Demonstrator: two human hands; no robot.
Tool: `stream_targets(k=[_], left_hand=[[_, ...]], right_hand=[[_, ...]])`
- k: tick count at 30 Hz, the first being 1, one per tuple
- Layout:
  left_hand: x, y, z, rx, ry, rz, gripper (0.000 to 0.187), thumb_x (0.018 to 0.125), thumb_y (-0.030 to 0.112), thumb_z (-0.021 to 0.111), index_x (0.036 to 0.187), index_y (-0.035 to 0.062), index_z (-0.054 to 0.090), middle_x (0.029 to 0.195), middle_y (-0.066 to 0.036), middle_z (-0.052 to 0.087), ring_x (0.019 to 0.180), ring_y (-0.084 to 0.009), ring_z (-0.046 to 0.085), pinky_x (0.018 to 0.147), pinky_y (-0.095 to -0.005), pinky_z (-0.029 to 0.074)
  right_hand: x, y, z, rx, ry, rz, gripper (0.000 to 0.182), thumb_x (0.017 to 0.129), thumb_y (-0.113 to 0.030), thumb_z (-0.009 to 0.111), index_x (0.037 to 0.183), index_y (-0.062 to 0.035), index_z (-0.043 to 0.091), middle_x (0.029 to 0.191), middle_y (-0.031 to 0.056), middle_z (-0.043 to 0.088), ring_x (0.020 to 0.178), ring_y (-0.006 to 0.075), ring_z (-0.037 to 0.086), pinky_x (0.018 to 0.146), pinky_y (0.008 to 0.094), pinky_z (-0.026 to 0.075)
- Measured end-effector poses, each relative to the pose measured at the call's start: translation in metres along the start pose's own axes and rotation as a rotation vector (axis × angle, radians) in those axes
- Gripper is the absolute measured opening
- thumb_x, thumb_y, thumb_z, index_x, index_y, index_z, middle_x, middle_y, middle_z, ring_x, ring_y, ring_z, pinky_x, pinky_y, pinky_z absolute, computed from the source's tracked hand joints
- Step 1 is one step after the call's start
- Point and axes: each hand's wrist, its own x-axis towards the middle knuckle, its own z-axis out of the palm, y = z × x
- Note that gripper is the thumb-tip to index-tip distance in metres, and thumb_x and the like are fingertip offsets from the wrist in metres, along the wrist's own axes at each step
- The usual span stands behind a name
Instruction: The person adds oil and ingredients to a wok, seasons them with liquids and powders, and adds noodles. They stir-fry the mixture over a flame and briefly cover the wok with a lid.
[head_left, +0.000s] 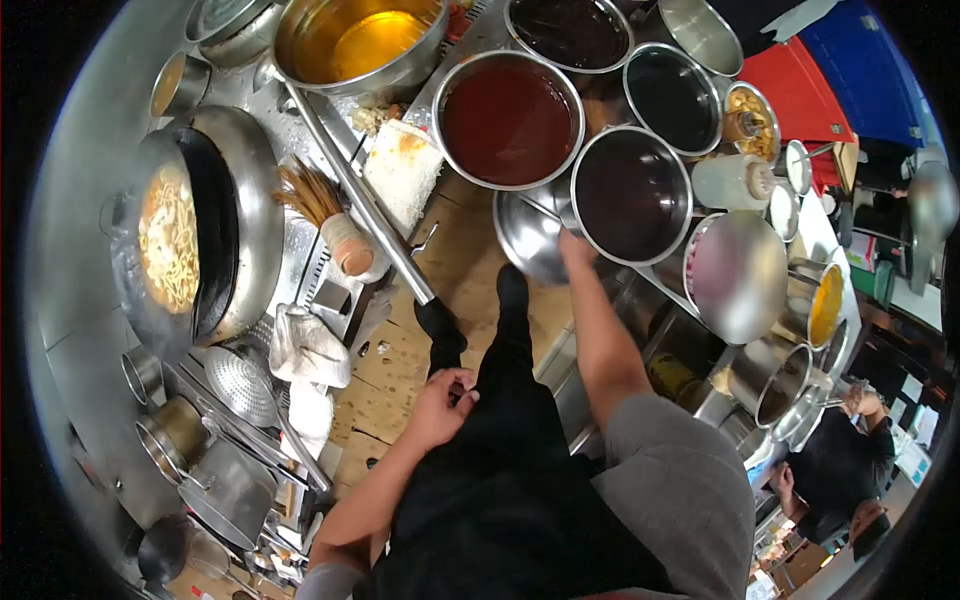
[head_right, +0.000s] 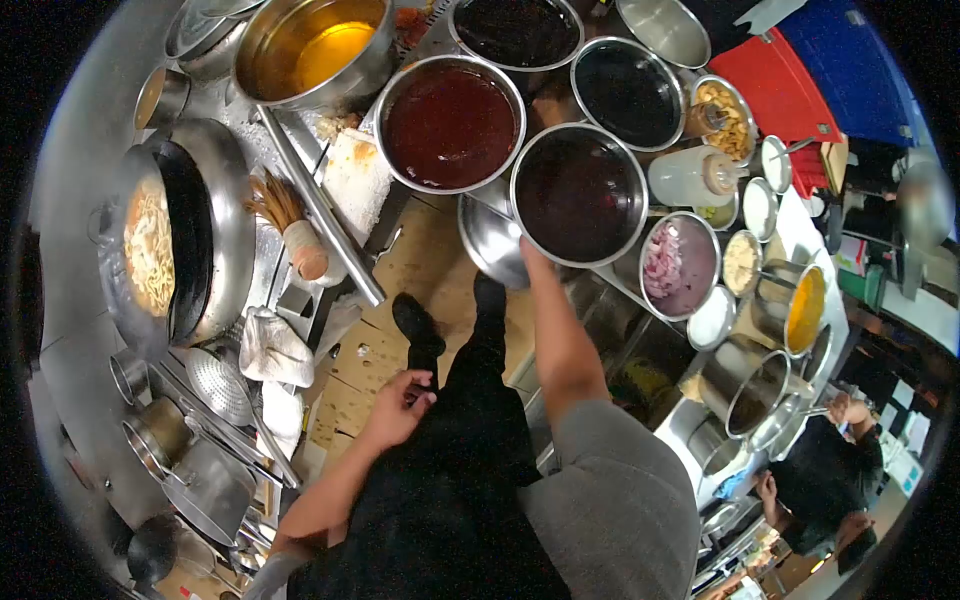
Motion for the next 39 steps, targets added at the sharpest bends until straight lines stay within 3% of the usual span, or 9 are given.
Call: stream_targets(k=[2, 6, 7, 8, 16, 20, 24, 28, 39], left_hand=[[-0.006, 0.007, -0.01, 0.003, 0.035, 0.051, 0.042, 0.094, 0.003, 0.078, 0.134, 0.003, 0.065, 0.11, -0.007, 0.069, 0.093, -0.0166, 0.07, 0.083, -0.0317, 0.057], [-0.044, 0.051, -0.051, -0.01, 0.037, 0.146, 0.039, 0.096, 0.009, 0.077, 0.133, 0.0032, 0.068, 0.096, -0.005, 0.068, 0.079, -0.0129, 0.063, 0.073, -0.0305, 0.053], [-0.06, 0.064, -0.065, -0.016, 0.061, 0.153, 0.039, 0.096, 0.009, 0.077, 0.133, 0.0032, 0.068, 0.096, -0.005, 0.068, 0.079, -0.0129, 0.063, 0.073, -0.0305, 0.053], [-0.077, 0.076, -0.079, -0.014, 0.054, 0.152, 0.037, 0.096, 0.011, 0.077, 0.131, 0.0038, 0.069, 0.091, -0.004, 0.066, 0.077, -0.0128, 0.063, 0.072, -0.031, 0.053], [-0.169, 0.04, -0.162, 0.007, 0.364, 0.429, 0.031, 0.095, 0.015, 0.076, 0.124, 0.0032, 0.07, 0.08, -0.005, 0.061, 0.069, -0.0167, 0.057, 0.068, -0.0331, 0.05], [-0.202, 0.015, -0.192, -0.02, 0.555, 0.433, 0.032, 0.094, 0.013, 0.077, 0.123, 0.0012, 0.07, 0.08, -0.006, 0.062, 0.069, -0.0153, 0.057, 0.068, -0.0308, 0.051], [-0.231, -0.005, -0.206, -0.13, 0.714, 0.465, 0.03, 0.092, 0.01, 0.077, 0.121, 0.0013, 0.071, 0.081, -0.006, 0.062, 0.068, -0.0151, 0.057, 0.067, -0.0308, 0.049], [-0.25, -0.026, -0.214, -0.12, 0.829, 0.481, 0.03, 0.092, 0.011, 0.077, 0.12, 0.0037, 0.07, 0.085, -0.011, 0.065, 0.069, -0.0257, 0.06, 0.067, -0.0376, 0.05], [-0.266, -0.063, -0.204, -0.311, 0.878, 0.419, 0.028, 0.092, 0.008, 0.078, 0.118, 0.0027, 0.071, 0.08, -0.004, 0.062, 0.062, -0.0112, 0.05, 0.061, -0.029, 0.046]], right_hand=[[-0.033, -0.062, -0.112, -0.052, -0.427, 0.465, 0.052, 0.099, -0.039, 0.067, 0.137, -0.0031, 0.068, 0.133, 0.026, 0.07, 0.124, 0.0456, 0.066, 0.111, 0.0484, 0.048], [-0.135, 0.011, -0.166, 0.488, -0.313, 0.352, 0.045, 0.098, -0.02, 0.073, 0.142, -0.0073, 0.069, 0.134, 0.0174, 0.074, 0.124, 0.0336, 0.07, 0.105, 0.0409, 0.052], [-0.144, 0.001, -0.206, 0.642, -0.335, 0.185, 0.043, 0.096, -0.004, 0.076, 0.137, 0.0051, 0.068, 0.124, 0.0087, 0.075, 0.114, 0.018, 0.068, 0.101, 0.034, 0.052], [-0.151, -0.032, -0.254, 0.696, -0.425, 0.507, 0.043, 0.097, -0.004, 0.075, 0.138, 0.0048, 0.068, 0.121, 0.006, 0.074, 0.112, 0.0161, 0.067, 0.102, 0.0323, 0.05], [-0.148, -0.233, -0.405, 0.899, -0.789, 0.162, 0.051, 0.097, -0.007, 0.068, 0.146, 0.0014, 0.064, 0.113, 0.0006, 0.072, 0.098, 0.0099, 0.063, 0.094, 0.0271, 0.05], [-0.15, -0.407, -0.379, 0.982, -0.809, -0.372, 0.05, 0.097, -0.006, 0.066, 0.146, 0.0054, 0.063, 0.141, 0.0091, 0.068, 0.13, 0.0177, 0.061, 0.113, 0.031, 0.045], [-0.165, -0.582, -0.285, 0.834, -0.734, -0.639, 0.046, 0.097, -0.01, 0.074, 0.141, 0.0012, 0.068, 0.126, 0.0122, 0.075, 0.11, 0.0152, 0.067, 0.099, 0.0306, 0.052], [-0.206, -0.724, -0.185, 0.604, -0.655, -0.731, 0.039, 0.095, -0.02, 0.075, 0.133, -0.0097, 0.075, 0.112, 0.0164, 0.08, 0.1, 0.0299, 0.077, 0.085, 0.042, 0.059], [-0.21, -0.765, -0.028, 0.553, -0.831, -0.67, 0.047, 0.092, -0.016, 0.078, 0.139, -0.0134, 0.073, 0.128, 0.0219, 0.074, 0.109, 0.0353, 0.075, 0.095, 0.0429, 0.057]])
